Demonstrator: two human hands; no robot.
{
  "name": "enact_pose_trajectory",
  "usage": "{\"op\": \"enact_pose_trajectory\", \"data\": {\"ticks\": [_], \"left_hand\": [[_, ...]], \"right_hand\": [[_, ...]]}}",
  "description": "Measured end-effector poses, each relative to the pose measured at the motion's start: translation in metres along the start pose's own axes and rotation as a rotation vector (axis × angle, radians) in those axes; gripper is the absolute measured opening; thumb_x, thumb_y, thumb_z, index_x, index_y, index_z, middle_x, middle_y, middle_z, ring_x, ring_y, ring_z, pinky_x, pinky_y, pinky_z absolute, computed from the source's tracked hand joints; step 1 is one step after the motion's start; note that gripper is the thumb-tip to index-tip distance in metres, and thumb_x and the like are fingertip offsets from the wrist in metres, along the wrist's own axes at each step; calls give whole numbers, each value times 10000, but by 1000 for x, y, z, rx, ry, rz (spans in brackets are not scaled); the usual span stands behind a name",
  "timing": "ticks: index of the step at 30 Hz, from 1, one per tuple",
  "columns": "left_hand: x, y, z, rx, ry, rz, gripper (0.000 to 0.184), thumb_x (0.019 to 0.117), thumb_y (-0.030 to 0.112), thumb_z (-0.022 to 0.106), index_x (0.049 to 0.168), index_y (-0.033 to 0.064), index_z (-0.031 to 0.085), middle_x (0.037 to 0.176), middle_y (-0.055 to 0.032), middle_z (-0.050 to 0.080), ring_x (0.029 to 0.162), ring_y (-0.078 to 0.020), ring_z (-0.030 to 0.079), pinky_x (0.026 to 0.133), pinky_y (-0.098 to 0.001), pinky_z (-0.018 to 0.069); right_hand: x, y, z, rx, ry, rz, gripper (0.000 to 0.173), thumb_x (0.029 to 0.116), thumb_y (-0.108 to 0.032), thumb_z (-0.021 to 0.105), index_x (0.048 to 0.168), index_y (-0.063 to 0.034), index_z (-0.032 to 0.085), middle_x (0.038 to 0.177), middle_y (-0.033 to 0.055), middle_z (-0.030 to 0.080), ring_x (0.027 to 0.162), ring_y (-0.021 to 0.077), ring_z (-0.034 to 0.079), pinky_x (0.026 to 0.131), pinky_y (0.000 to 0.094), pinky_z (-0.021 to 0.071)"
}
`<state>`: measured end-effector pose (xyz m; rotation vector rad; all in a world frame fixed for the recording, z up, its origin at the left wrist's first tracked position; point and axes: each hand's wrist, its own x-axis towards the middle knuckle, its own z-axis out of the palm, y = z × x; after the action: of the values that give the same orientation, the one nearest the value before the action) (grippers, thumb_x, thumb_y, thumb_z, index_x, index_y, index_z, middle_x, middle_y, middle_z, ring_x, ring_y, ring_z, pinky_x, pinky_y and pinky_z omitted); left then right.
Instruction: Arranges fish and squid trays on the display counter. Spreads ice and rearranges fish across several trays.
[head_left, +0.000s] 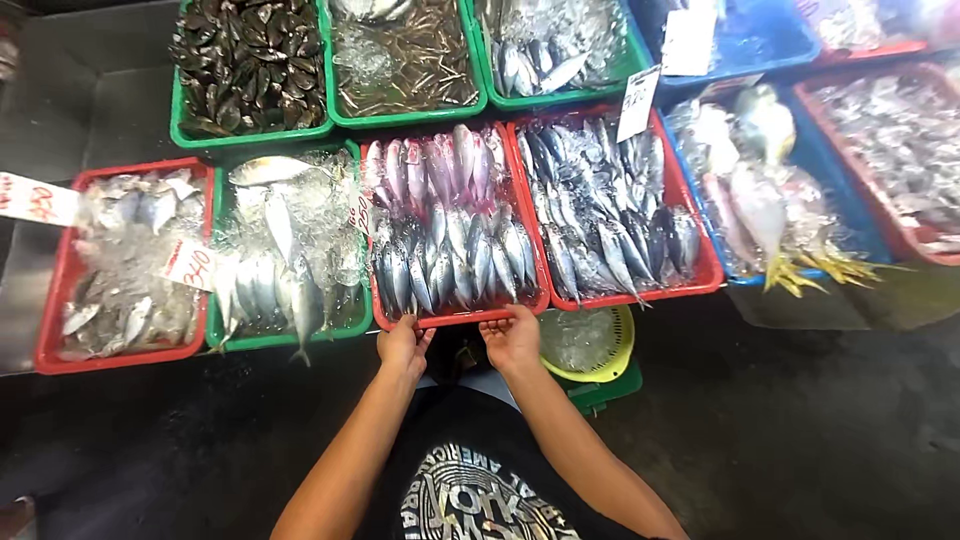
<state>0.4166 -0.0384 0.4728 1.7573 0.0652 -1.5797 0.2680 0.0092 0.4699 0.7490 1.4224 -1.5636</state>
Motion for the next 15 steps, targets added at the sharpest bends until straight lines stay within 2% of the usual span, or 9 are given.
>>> {"op": "enact_pose_trajectory", "data": {"ticks": [3, 7, 10, 15], "left_hand": [[-8, 4, -1, 20, -20, 43, 485, 954, -25, 618, 1372, 34, 379, 968, -205, 583, 683, -274, 651, 596, -412, 615], [-13, 11, -4, 19, -37, 44, 451, 952, -37, 615, 1341, 24, 395, 938, -203, 586, 666, -273, 652, 587, -417, 617], [-20, 15, -8, -1, -78, 39, 465, 959, -31, 620, 1357, 33, 386, 958, -208, 601, 683, -275, 667, 611, -414, 626], [-27, 21, -12, -13, -114, 21, 480, 955, -32, 642, 1363, 42, 400, 956, -205, 619, 684, -272, 677, 610, -406, 625]], "right_hand": [[-9, -5, 1, 11, -5, -15, 115, 953, -172, 566, 984, -90, 491, 811, 72, 534, 661, 186, 569, 659, 370, 555], [-13, -5, 3, 19, -45, -81, 195, 928, -118, 558, 1089, -117, 448, 824, 79, 511, 632, 199, 556, 591, 392, 532], [-18, -7, 6, 33, -51, -125, 149, 924, -145, 543, 1035, -129, 445, 758, 66, 504, 581, 196, 540, 550, 394, 516], [-24, -10, 9, 46, -55, -147, 125, 941, -231, 528, 973, -127, 466, 737, 68, 526, 591, 199, 553, 570, 407, 518]]}}
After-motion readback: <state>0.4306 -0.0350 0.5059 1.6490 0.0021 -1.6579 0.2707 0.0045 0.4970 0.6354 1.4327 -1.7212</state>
